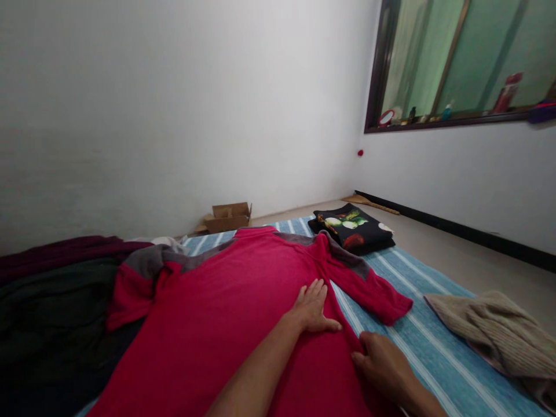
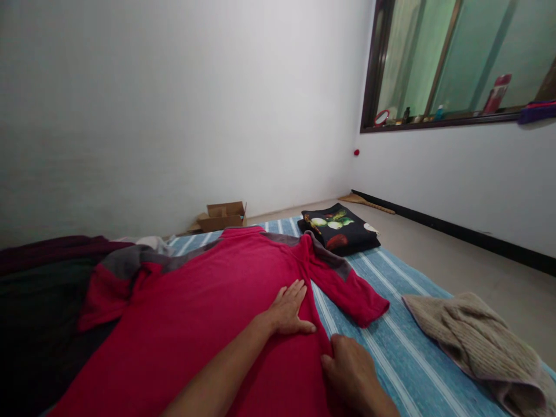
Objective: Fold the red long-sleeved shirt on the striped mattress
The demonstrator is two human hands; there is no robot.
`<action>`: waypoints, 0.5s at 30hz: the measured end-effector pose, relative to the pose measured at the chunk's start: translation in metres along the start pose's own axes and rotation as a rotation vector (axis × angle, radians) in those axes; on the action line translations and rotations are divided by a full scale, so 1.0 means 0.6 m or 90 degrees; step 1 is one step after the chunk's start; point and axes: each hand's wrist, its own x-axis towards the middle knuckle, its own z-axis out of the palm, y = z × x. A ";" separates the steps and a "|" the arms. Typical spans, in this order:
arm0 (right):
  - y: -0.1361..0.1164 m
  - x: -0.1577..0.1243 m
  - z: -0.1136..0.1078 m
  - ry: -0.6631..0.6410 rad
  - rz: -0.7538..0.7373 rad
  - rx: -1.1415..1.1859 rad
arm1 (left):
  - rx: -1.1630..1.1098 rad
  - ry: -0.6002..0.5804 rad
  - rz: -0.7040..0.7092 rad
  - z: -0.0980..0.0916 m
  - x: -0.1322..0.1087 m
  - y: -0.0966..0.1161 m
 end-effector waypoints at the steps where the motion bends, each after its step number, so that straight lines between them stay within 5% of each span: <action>1: -0.001 -0.003 -0.001 -0.011 -0.001 0.005 | -0.005 0.011 0.002 0.002 -0.002 -0.001; 8: -0.004 -0.014 -0.012 -0.069 -0.027 0.067 | -0.099 0.083 -0.010 0.001 -0.001 -0.009; 15: 0.004 -0.004 0.003 -0.070 -0.022 0.047 | -0.070 0.281 -0.113 -0.031 0.062 0.027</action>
